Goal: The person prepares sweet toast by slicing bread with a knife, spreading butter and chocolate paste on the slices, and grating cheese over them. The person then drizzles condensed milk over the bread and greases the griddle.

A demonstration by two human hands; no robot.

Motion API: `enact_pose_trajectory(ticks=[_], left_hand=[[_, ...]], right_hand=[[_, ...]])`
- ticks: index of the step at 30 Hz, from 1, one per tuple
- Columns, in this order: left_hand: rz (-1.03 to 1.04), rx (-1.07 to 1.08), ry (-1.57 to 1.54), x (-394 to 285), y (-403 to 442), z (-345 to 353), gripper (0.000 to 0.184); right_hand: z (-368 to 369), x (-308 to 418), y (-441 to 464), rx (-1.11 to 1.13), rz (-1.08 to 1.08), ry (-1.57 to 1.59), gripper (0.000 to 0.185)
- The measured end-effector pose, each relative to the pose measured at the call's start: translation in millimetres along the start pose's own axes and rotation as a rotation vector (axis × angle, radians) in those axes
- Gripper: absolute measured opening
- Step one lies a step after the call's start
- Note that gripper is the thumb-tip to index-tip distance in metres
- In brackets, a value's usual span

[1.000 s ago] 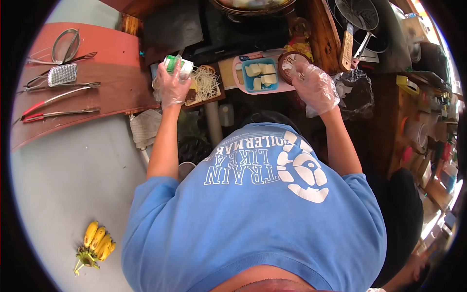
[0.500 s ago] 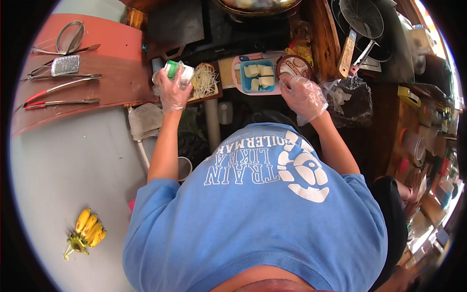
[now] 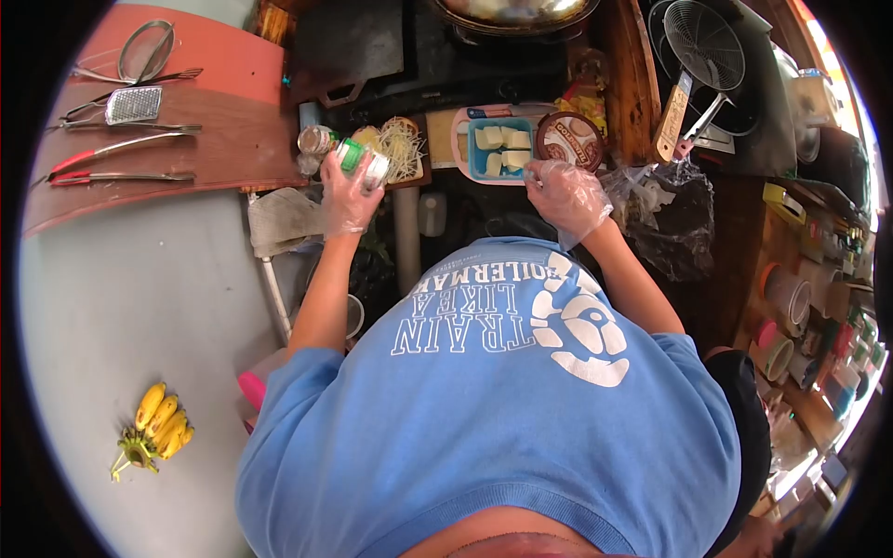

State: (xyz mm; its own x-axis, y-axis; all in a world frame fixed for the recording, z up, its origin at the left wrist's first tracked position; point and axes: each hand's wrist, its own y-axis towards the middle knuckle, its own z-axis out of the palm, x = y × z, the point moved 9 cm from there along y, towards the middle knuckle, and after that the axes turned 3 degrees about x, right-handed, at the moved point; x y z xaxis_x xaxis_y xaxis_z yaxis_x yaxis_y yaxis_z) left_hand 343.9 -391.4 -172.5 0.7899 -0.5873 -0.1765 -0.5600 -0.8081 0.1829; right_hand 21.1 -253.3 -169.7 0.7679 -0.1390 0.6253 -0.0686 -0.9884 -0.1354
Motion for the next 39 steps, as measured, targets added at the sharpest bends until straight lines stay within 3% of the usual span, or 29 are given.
enact_pose_trajectory(ticks=[13, 20, 24, 27, 28, 30, 34, 39], left_hand=[[-0.01, -0.127, 0.229, 32, 47, -43, 0.064], [0.003, -0.074, 0.206, 49, 15, -41, 0.071], [0.013, -0.202, 0.199, 62, 4, -36, 0.067], [-0.621, -0.25, -0.418, 153, -30, 20, 0.058], [-0.622, -0.257, -0.42, 159, -36, 29, 0.058], [-1.03, -0.275, -1.595, 171, -63, 97, 0.055], [-1.121, -0.176, -1.933, 140, -70, 131, 0.058], [-0.783, 0.132, -2.084, 28, -9, 122, 0.053]], right_hand=[[15, 8, -2, 0.042, 0.036, -0.04, 0.019], [18, -2, -1, 0.048, 0.108, -0.061, 0.021], [23, -8, -3, 0.032, 0.076, -0.041, 0.024], [21, -11, -2, 0.084, 0.145, -0.068, 0.023], [24, -14, -2, 0.097, 0.141, -0.077, 0.024], [25, -18, -1, 0.107, 0.14, -0.088, 0.025], [22, -23, -5, 0.133, 0.162, -0.105, 0.024], [16, -35, -12, 0.157, 0.189, -0.113, 0.024]])
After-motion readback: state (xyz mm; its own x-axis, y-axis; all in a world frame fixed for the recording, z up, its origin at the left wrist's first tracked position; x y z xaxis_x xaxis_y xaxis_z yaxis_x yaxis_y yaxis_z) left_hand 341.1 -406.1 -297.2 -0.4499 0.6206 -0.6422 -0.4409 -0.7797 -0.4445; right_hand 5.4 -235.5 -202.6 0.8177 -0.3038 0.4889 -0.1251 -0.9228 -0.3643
